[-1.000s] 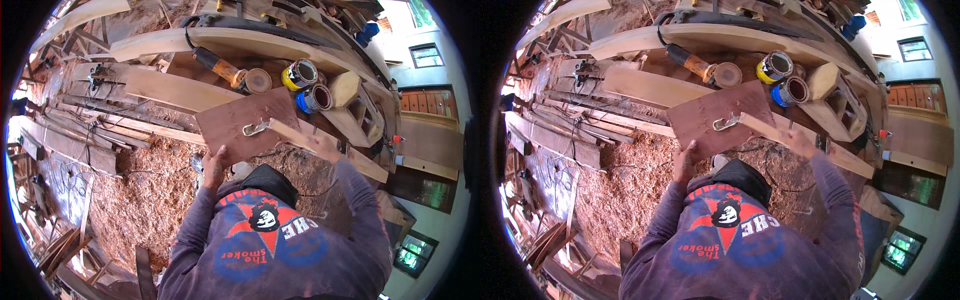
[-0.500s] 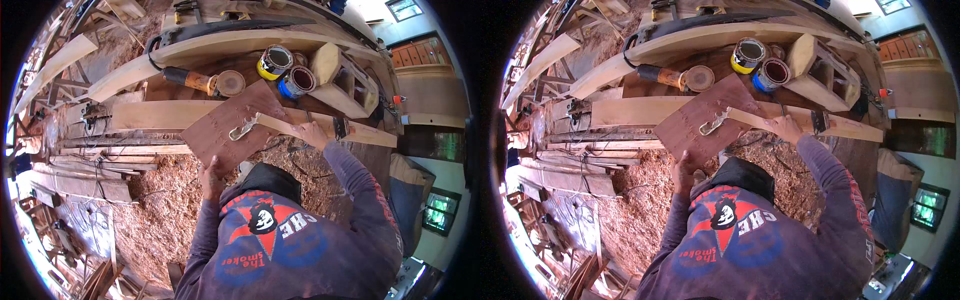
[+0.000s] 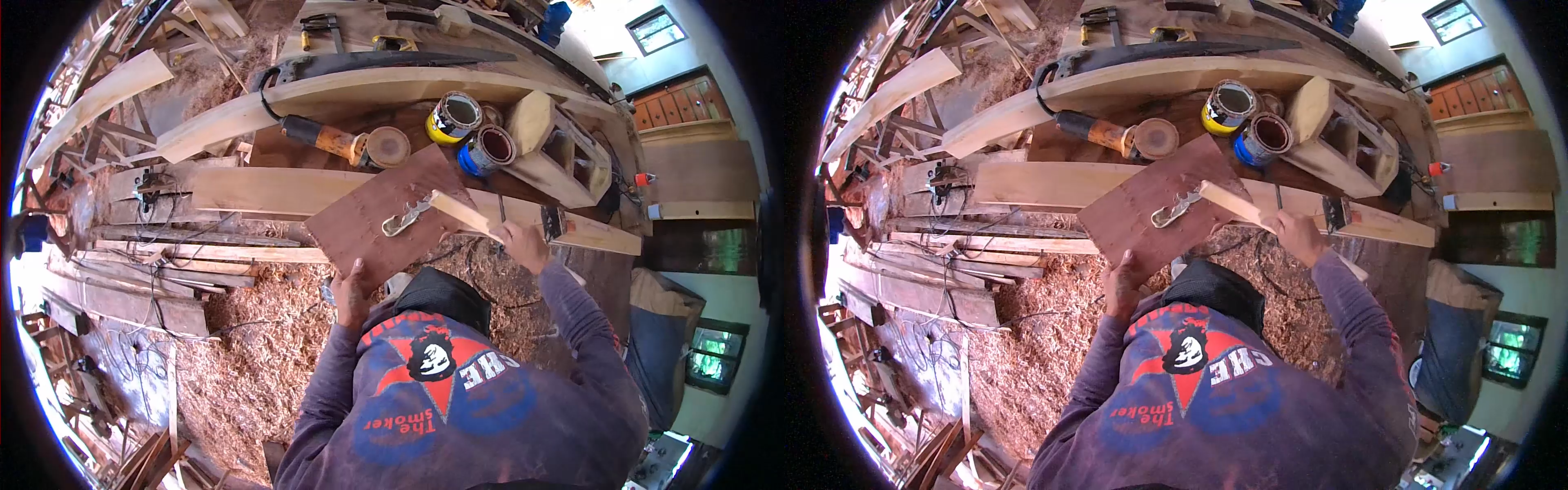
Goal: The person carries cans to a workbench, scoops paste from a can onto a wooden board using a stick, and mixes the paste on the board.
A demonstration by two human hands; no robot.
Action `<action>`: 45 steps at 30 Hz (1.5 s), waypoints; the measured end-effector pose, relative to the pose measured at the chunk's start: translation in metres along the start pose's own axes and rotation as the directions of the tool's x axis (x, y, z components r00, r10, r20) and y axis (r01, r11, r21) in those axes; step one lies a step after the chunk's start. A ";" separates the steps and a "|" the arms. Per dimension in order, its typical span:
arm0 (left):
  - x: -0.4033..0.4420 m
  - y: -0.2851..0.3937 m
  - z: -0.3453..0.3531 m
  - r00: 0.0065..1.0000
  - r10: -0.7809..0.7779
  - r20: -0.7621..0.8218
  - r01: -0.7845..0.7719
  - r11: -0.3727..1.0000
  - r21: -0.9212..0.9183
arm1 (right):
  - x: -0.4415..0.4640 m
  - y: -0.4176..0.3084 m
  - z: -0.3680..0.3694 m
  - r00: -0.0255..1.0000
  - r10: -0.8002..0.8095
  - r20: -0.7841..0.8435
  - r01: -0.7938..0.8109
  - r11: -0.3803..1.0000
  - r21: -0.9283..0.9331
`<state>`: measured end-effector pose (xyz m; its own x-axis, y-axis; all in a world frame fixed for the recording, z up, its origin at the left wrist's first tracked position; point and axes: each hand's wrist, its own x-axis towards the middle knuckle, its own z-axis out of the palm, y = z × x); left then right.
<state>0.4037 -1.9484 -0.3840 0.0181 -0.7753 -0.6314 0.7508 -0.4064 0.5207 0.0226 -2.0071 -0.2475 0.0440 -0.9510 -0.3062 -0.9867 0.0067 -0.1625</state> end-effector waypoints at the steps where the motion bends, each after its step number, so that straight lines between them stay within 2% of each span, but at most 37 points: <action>1: 0.001 0.000 -0.001 1.000 0.016 0.008 -0.017 1.000 0.023 | -0.005 0.001 0.006 0.992 -0.115 -0.057 0.120 0.989 0.082; 2: 0.001 -0.001 -0.001 1.000 0.013 0.006 -0.014 1.000 0.026 | -0.006 0.003 0.014 0.967 -0.224 -0.122 0.242 0.958 0.157; 3: 0.000 -0.001 0.001 1.000 0.019 -0.010 -0.019 1.000 0.021 | -0.003 0.006 0.024 0.937 -0.316 -0.149 0.337 0.931 0.143; 7: -0.002 0.000 0.000 0.999 0.025 -0.028 -0.024 0.998 0.051 | -0.010 0.017 0.047 0.962 -0.261 -0.080 0.270 0.955 0.125; 9: -0.002 0.003 -0.002 1.000 -0.012 -0.027 0.014 0.997 0.072 | -0.007 0.029 0.056 0.955 -0.248 -0.161 0.268 0.957 0.113; 11: -0.006 0.004 0.000 0.998 -0.056 -0.017 0.058 0.993 0.100 | -0.007 0.040 0.057 0.958 -0.231 -0.171 0.256 0.956 0.141; 13: -0.011 0.009 0.015 0.996 0.002 -0.094 0.005 0.997 0.076 | -0.006 0.045 0.051 0.970 -0.192 -0.152 0.214 0.966 0.148; 17: -0.009 0.003 0.012 0.994 0.026 -0.103 -0.022 0.999 0.041 | -0.010 0.053 0.047 0.966 -0.193 -0.172 0.218 0.965 0.144; 19: -0.006 0.003 0.004 0.995 0.019 -0.099 -0.009 0.995 0.104 | -0.016 0.058 0.039 0.975 -0.144 -0.171 0.151 0.988 0.027; 22: -0.003 0.003 0.003 1.000 0.025 -0.014 -0.023 0.995 0.099 | -0.028 0.061 0.007 0.966 -0.161 -0.200 0.163 0.987 -0.007; 25: -0.012 0.011 0.019 0.999 0.051 0.002 -0.051 0.998 0.038 | -0.033 0.052 -0.018 0.929 -0.212 -0.304 0.221 0.975 -0.003; 27: -0.004 0.008 0.016 1.000 0.024 0.014 -0.025 0.996 0.080 | -0.033 0.037 -0.038 0.904 -0.241 -0.354 0.253 0.967 -0.013; 29: 0.004 0.003 0.013 1.000 -0.002 0.019 -0.001 0.992 0.123 | -0.029 0.010 -0.062 0.967 -0.186 -0.171 0.176 0.982 -0.073; 30: 0.006 0.001 0.014 0.999 0.021 0.034 -0.025 0.991 0.131 | -0.024 0.008 -0.062 0.968 -0.183 -0.173 0.173 0.982 -0.071; 32: 0.008 -0.001 0.012 0.998 0.042 0.043 -0.048 0.989 0.142 | -0.016 0.005 -0.060 0.918 -0.359 -0.167 0.325 0.924 -0.201; 35: 0.004 0.001 0.012 0.999 0.002 0.043 -0.006 0.995 0.098 | -0.008 0.003 -0.035 0.946 -0.293 -0.140 0.263 0.943 -0.203; 36: 0.006 -0.001 0.009 0.999 -0.011 0.033 0.007 0.994 0.113 | -0.002 0.011 -0.021 0.943 -0.304 -0.133 0.275 0.941 -0.197; 39: 0.006 -0.001 0.016 1.000 0.020 -0.013 -0.017 0.987 0.159 | 0.015 0.032 0.007 0.894 -0.354 -0.275 0.363 0.932 -0.020; 42: 0.005 0.000 0.019 0.999 0.041 -0.030 -0.034 0.977 0.209 | 0.013 0.049 0.024 0.932 -0.324 -0.163 0.330 0.944 0.010; 44: 0.003 0.002 0.020 0.999 0.035 -0.017 -0.030 0.974 0.223 | 0.010 0.059 0.033 0.880 -0.433 -0.194 0.387 0.892 -0.234; 45: 0.002 0.003 0.024 0.999 0.030 -0.025 -0.026 0.986 0.165 | 0.007 0.062 0.034 0.878 -0.437 -0.194 0.390 0.890 -0.236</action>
<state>0.3897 -1.9629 -0.3702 0.0577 -0.7747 -0.6297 0.6307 -0.4606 0.6245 -0.0330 -2.0025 -0.2916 0.4391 -0.8983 -0.0156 -0.8979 -0.4381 -0.0430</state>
